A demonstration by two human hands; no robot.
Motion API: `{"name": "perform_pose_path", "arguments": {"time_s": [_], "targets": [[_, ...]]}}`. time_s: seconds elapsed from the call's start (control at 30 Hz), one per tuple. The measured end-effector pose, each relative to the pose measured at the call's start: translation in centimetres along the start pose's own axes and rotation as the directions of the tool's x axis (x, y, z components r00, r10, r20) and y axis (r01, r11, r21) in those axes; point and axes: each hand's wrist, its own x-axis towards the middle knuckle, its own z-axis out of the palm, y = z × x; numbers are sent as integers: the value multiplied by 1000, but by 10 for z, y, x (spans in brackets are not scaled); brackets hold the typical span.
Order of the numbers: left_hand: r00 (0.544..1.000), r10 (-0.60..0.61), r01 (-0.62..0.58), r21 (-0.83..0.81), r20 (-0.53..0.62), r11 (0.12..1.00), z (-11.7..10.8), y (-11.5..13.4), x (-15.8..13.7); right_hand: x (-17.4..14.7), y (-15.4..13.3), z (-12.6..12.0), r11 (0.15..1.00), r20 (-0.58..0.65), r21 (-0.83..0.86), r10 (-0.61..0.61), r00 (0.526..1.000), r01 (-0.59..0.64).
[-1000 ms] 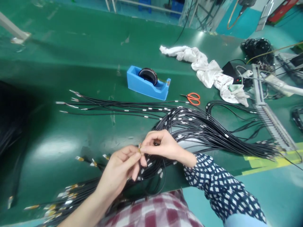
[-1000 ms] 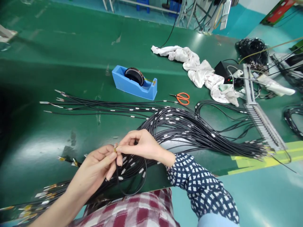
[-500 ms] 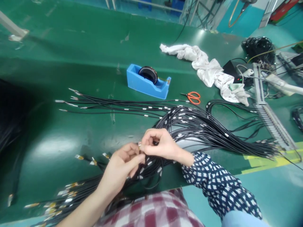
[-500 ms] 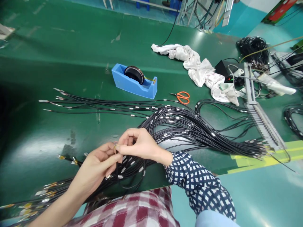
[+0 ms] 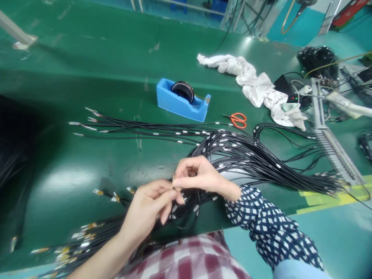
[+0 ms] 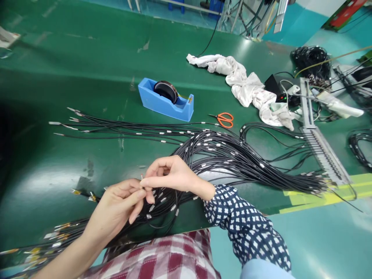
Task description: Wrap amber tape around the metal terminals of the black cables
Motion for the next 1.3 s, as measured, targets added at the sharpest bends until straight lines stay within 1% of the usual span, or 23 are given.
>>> {"name": "perform_pose_path", "arguments": {"time_s": [0.07,0.2,0.3,0.4,0.53,0.67,0.73,0.93,1.03,1.17,1.3], "targets": [[1000,-1,1,-15,15,1000,1,0,0,1,1,-1,1000,24,7,-7,1000,7],[998,-24,28,-95,52,995,4,4,1,3,0,-1,997,31,-25,-72,997,72],[996,-59,71,-169,72,983,6,7,3,2,-3,2,998,33,-23,-49,998,50],[991,-99,117,-215,90,970,6,9,4,2,-4,4,998,28,-55,-34,999,35],[983,-130,158,-247,126,956,4,10,5,3,1,4,984,-10,-162,-74,997,71],[981,-129,163,-264,142,951,1,9,7,5,5,-1,970,-109,-229,-103,989,75],[983,-114,150,-265,146,953,-1,7,9,5,4,-4,964,-136,-257,-101,986,63],[987,-113,138,-248,116,959,2,6,11,2,-1,1,947,-90,-314,-104,990,71],[991,-111,124,-196,73,973,5,5,10,2,-3,5,933,-90,-356,-85,992,47],[996,-92,93,-108,17,990,4,3,7,4,-7,5,889,-51,-451,-112,992,77],[996,-85,87,-119,16,989,0,2,9,4,-7,4,836,-15,-535,-153,988,122]]}}
